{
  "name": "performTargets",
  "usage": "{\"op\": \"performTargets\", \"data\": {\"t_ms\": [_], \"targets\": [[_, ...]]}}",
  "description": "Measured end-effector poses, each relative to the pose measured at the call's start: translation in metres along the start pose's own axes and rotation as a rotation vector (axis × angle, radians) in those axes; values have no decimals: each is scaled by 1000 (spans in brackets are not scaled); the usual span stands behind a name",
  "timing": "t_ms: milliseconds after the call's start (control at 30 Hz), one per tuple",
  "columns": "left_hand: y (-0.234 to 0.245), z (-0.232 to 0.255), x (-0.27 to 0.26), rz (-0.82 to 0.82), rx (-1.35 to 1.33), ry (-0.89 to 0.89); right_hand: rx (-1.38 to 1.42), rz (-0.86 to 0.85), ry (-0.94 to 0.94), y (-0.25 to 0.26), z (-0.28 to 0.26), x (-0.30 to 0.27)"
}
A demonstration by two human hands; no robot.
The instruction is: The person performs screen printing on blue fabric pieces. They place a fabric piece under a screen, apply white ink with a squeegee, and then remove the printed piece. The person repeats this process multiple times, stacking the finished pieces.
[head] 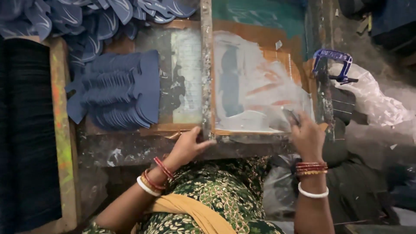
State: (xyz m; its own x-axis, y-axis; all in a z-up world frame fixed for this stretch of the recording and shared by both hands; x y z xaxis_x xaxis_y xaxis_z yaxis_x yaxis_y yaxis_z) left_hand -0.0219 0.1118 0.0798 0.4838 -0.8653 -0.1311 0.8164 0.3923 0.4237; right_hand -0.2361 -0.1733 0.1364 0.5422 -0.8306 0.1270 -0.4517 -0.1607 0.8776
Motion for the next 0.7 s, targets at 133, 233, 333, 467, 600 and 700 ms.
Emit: {"op": "performTargets", "data": {"t_ms": [133, 233, 333, 467, 600, 700], "targets": [[-13, -22, -4, -29, 313, 15, -72, -141, 50, -42, -38, -15], [-9, -22, 4, -66, 502, -3, 69, -180, 279, -69, -88, -3], [0, -19, 12, -108, 601, -22, 33, -300, 326, -90, -134, 51], [5, -15, 13, -109, 579, -19, -147, -287, 474, -124, -179, 153], [7, -14, 11, -107, 569, -15, -66, -239, 592, -164, -167, 190], [8, -16, 11, -96, 547, -6, 59, -236, 624, -159, -161, 153]]}}
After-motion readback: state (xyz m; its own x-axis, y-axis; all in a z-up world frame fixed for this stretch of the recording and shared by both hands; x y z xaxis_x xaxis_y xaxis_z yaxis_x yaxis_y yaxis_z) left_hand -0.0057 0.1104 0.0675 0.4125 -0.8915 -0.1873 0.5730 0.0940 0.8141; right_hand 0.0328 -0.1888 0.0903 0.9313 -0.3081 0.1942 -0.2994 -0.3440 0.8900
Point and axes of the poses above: each hand's wrist, its own x-axis towards the middle knuckle, its own y-axis out of the back of the hand, z = x × y, the point moved 6 cm from there along x, towards the middle knuckle, and after that the axes turned 13 degrees about -y, right-handed, at the moved point
